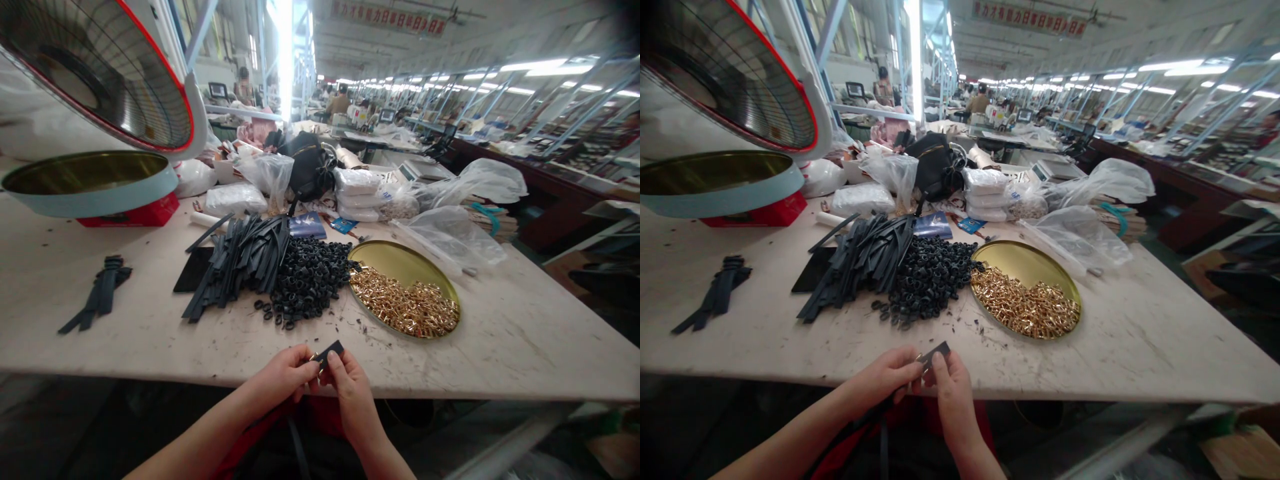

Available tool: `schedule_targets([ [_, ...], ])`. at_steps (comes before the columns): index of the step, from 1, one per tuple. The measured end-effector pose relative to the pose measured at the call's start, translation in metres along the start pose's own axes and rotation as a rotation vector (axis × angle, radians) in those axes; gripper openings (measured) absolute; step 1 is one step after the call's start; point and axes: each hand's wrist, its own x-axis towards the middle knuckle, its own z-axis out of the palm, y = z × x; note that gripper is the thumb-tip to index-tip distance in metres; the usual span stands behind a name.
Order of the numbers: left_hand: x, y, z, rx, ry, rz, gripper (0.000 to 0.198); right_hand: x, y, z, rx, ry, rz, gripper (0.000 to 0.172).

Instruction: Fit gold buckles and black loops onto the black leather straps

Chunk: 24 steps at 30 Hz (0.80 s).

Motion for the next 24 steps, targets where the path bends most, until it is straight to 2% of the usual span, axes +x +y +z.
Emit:
schedule_targets([
  [3, 0.0, -0.001, 0.002, 0.039, 0.021, -0.021, 0.028, -0.003, -0.001, -0.002, -0.257, 0.085, -0.206, 0.025],
  [5, -0.004, 0.001, 0.004, 0.122, 0.095, 0.0, 0.025, -0.005, -0.002, -0.005, -0.401, 0.092, -0.367, 0.019],
  [7, -0.009, 0.004, 0.005, 0.232, 0.186, 0.054, 0.023, -0.006, -0.004, -0.008, -0.464, 0.081, -0.432, 0.014],
  [9, -0.016, 0.008, 0.004, 0.296, 0.203, 0.088, 0.024, -0.006, -0.008, -0.01, -0.444, 0.065, -0.358, 0.013],
  [12, -0.022, 0.011, 0.001, 0.286, 0.122, 0.088, 0.023, -0.006, -0.016, -0.009, -0.322, -0.027, -0.182, 0.018],
  [17, -0.01, 0.008, -0.006, 0.234, 0.174, 0.068, 0.021, -0.002, -0.018, -0.006, -0.207, -0.185, -0.194, 0.027],
  [20, 0.003, 0.003, -0.011, 0.165, 0.147, 0.087, 0.022, 0.023, -0.016, -0.016, -0.233, -0.324, -0.168, 0.046],
  [21, 0.007, 0.002, -0.013, 0.173, 0.12, 0.096, 0.025, 0.037, -0.017, -0.021, -0.298, -0.319, -0.182, 0.051],
  [22, 0.011, 0.001, -0.014, 0.196, 0.1, 0.1, 0.024, 0.053, -0.018, -0.026, -0.383, -0.282, -0.209, 0.054],
  [24, 0.02, -0.001, -0.017, 0.237, 0.102, 0.074, 0.021, 0.09, -0.02, -0.035, -0.663, -0.048, -0.351, 0.043],
])
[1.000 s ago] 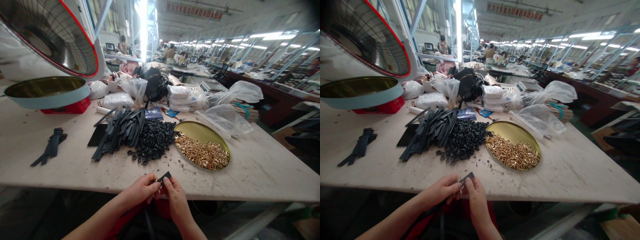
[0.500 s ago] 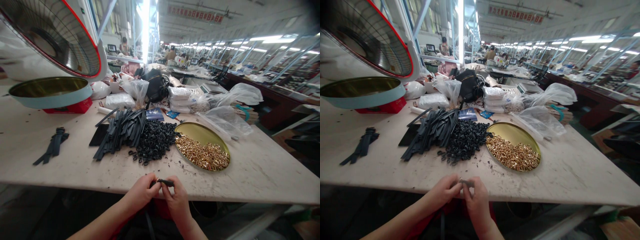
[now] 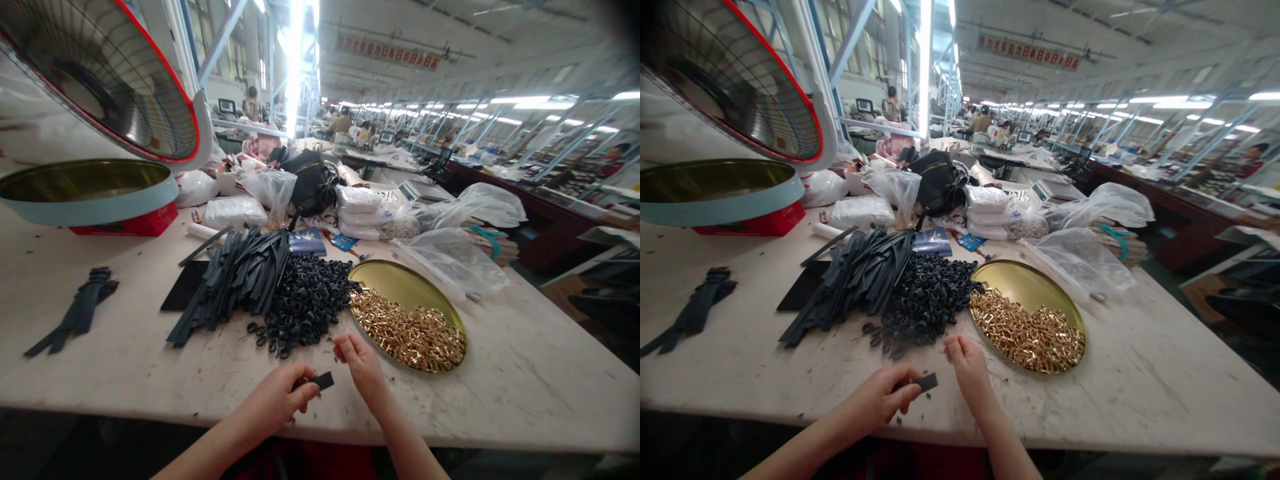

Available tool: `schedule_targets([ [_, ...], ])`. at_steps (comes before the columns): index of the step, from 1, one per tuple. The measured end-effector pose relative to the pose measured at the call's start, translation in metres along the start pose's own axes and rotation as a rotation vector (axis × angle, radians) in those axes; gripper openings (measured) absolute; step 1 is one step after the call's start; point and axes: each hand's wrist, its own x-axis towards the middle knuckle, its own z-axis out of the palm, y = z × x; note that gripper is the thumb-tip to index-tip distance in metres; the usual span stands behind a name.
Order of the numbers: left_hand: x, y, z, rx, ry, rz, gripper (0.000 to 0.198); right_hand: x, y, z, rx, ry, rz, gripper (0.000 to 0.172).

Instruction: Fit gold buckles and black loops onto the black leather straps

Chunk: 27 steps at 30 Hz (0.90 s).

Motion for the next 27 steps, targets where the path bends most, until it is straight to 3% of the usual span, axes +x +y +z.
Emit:
schedule_targets([
  [4, 0.015, -0.004, -0.002, -0.026, 0.06, -0.092, 0.023, 0.054, 0.023, -0.002, -0.172, 0.098, -0.044, 0.01],
  [8, 0.022, -0.008, -0.002, -0.015, 0.099, -0.084, 0.021, 0.064, 0.031, 0.009, -0.217, 0.091, -0.054, 0.007],
  [15, 0.016, -0.007, 0.001, 0.023, 0.155, -0.031, 0.02, 0.05, 0.033, 0.013, -0.076, 0.109, 0.005, 0.014],
  [19, 0.006, 0.0, -0.002, 0.039, 0.253, 0.015, 0.021, 0.022, 0.016, 0.011, 0.116, 0.05, 0.083, 0.022],
  [21, 0.003, 0.003, -0.001, 0.069, 0.304, 0.055, 0.02, 0.002, 0.002, 0.012, 0.273, -0.033, 0.142, 0.025],
  [24, -0.001, 0.007, 0.004, 0.165, 0.383, 0.095, 0.021, -0.025, -0.019, 0.013, 0.714, -0.162, 0.317, 0.02],
  [27, -0.008, 0.01, 0.008, 0.253, 0.378, 0.121, 0.022, -0.039, -0.029, 0.012, 0.973, -0.163, 0.412, 0.019],
])
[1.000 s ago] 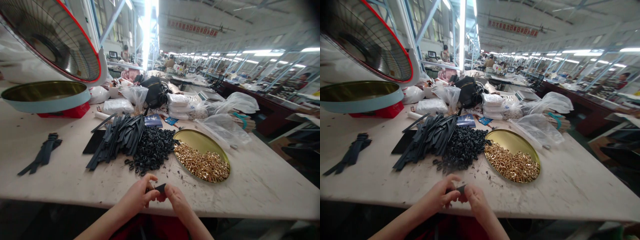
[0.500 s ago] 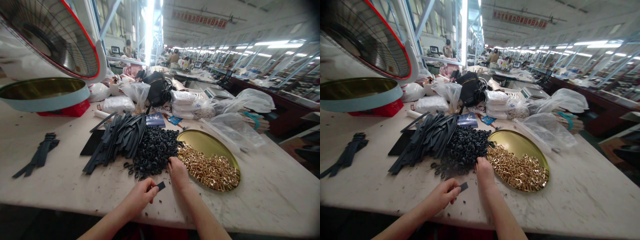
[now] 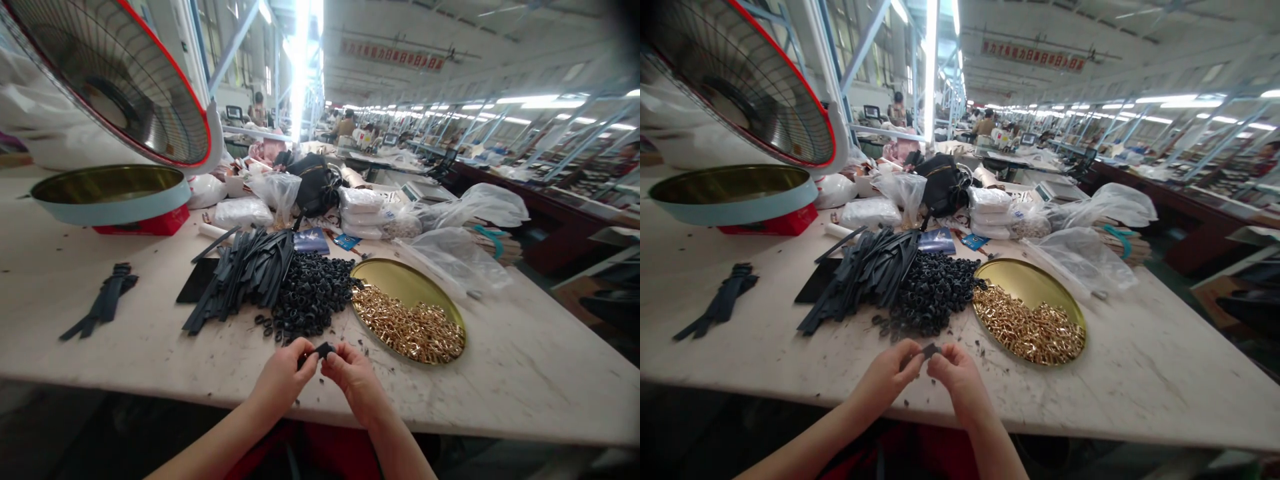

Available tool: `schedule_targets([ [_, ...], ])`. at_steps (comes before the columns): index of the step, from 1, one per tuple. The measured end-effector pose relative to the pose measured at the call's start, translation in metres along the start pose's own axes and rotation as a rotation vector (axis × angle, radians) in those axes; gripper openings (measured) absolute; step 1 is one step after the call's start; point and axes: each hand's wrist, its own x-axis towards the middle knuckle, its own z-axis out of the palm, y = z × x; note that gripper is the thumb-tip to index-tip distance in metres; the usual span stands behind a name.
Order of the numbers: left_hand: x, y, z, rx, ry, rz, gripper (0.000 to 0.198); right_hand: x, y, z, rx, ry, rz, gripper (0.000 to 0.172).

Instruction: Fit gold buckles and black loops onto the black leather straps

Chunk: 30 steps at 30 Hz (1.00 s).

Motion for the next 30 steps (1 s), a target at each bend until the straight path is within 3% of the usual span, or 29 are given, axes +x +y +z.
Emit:
schedule_targets([
  [8, -0.012, 0.008, -0.007, 0.129, -0.176, 0.041, 0.019, -0.013, 0.007, -0.002, -0.261, 0.157, -0.253, 0.026],
  [12, -0.01, 0.013, -0.008, 0.008, -0.217, 0.046, 0.021, -0.014, 0.005, -0.001, -0.306, 0.062, -0.197, 0.028],
  [17, -0.007, 0.014, -0.011, -0.233, -0.3, 0.022, 0.024, -0.008, 0.003, -0.004, -0.265, 0.107, -0.159, 0.027],
  [21, -0.002, 0.004, -0.005, -0.312, -0.258, -0.03, 0.021, -0.007, 0.008, 0.001, -0.239, 0.054, -0.128, 0.03],
  [25, 0.004, -0.006, 0.0, -0.25, -0.228, -0.097, 0.021, -0.009, 0.008, 0.001, -0.025, 0.043, -0.02, 0.038],
  [30, 0.006, -0.004, -0.003, -0.009, -0.196, -0.103, 0.018, -0.011, 0.009, 0.001, 0.064, -0.004, 0.121, 0.024],
])
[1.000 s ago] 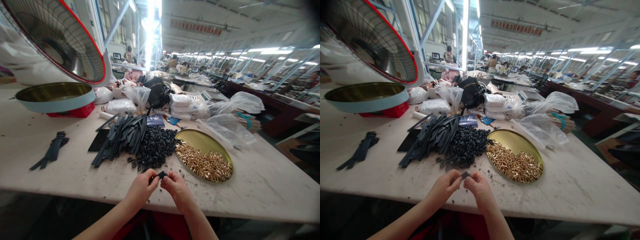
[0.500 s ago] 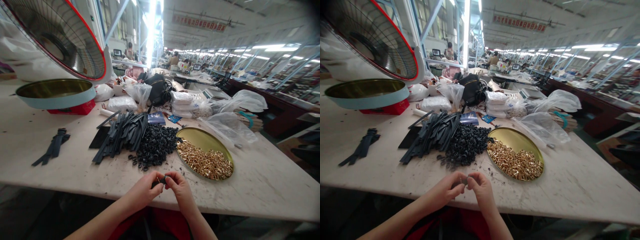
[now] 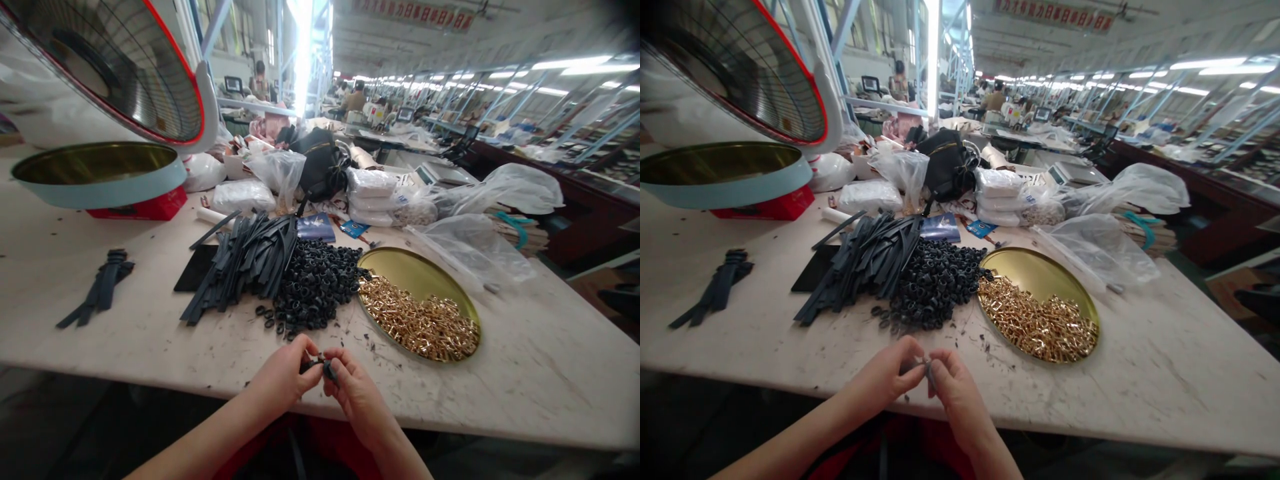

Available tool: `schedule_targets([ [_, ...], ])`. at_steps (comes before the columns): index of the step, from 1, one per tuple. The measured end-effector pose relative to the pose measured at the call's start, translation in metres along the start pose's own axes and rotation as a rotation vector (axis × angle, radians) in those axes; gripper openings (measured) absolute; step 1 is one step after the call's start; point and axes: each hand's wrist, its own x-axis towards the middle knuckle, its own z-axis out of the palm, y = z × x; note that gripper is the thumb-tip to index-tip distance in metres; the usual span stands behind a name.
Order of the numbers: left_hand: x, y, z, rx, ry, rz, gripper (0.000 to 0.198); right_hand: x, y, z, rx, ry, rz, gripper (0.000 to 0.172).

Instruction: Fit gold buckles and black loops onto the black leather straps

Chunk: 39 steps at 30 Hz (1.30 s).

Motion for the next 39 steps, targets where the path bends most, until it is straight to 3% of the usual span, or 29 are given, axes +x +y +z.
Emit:
schedule_targets([
  [6, -0.004, 0.002, 0.001, 0.147, 0.028, -0.001, 0.019, -0.006, 0.004, 0.0, 0.121, -0.131, 0.143, 0.022],
  [10, -0.011, 0.007, 0.0, -0.027, -0.028, 0.026, 0.02, -0.01, 0.005, 0.001, 0.057, -0.112, 0.056, 0.025],
  [16, -0.03, 0.022, -0.008, -0.419, -0.12, 0.075, 0.017, -0.014, 0.004, 0.008, -0.197, 0.064, -0.242, 0.028],
  [24, -0.04, 0.018, -0.008, -0.407, -0.069, -0.031, 0.016, -0.013, 0.005, 0.002, -0.451, 0.274, -0.362, 0.027],
  [30, -0.037, 0.016, -0.001, -0.388, -0.135, -0.029, 0.016, -0.023, 0.007, 0.0, -0.811, 0.096, -0.388, 0.02],
  [34, -0.034, 0.012, 0.002, -0.491, -0.217, -0.07, 0.023, -0.025, 0.009, -0.002, -0.868, 0.087, -0.439, 0.018],
  [39, -0.033, 0.006, 0.0, -0.563, -0.287, -0.102, 0.026, -0.027, 0.003, -0.005, -0.969, -0.03, -0.392, 0.016],
])
